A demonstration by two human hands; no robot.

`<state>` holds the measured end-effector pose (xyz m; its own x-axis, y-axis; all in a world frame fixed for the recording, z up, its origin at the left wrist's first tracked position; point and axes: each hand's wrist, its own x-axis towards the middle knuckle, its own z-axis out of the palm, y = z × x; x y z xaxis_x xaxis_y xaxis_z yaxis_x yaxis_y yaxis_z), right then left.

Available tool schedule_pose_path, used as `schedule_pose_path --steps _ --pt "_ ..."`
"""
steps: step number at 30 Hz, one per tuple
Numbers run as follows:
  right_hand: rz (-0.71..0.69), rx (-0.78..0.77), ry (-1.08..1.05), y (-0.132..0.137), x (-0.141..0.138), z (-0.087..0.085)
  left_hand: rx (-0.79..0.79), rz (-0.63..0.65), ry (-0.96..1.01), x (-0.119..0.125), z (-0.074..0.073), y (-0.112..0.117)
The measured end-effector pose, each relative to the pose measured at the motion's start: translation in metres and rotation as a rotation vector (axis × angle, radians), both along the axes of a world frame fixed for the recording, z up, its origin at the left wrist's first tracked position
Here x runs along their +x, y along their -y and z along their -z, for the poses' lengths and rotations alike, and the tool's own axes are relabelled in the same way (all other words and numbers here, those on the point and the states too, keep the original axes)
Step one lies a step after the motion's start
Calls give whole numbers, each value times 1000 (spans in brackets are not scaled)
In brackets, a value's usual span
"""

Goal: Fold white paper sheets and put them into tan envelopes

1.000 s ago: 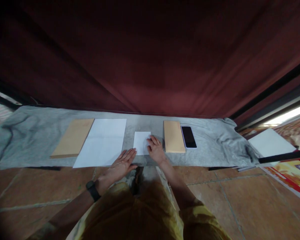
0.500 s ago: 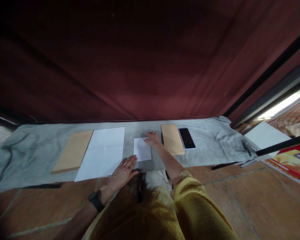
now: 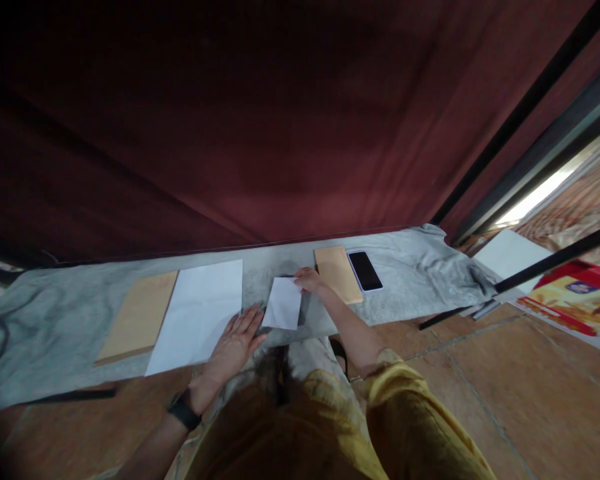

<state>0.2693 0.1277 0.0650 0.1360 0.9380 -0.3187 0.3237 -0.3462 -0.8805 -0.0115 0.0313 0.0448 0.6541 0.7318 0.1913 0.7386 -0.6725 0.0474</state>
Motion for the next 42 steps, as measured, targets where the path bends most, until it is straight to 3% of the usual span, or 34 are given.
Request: schedule_pose_path --steps 6,12,18,24,28,31,33,37,42 --pt "186 88 -361 43 10 -3 48 -125 122 -14 -10 -5" --pt "332 133 -523 82 -6 17 50 -198 242 -12 -13 -2" --pt "400 127 -501 96 -31 44 -37 -40 207 12 -3 14" --pt "411 146 -376 105 -31 59 -49 61 92 47 17 30" --pt "367 167 -270 112 -27 64 -29 21 74 64 29 41" --pt "336 199 -175 122 -22 63 -39 1 83 64 34 45" --pt "277 293 9 129 -21 60 -48 0 88 60 35 45" --pt "-69 582 516 139 -32 55 -62 -21 68 55 30 41" --pt "-330 661 701 140 -57 58 -77 -59 13 56 25 34"
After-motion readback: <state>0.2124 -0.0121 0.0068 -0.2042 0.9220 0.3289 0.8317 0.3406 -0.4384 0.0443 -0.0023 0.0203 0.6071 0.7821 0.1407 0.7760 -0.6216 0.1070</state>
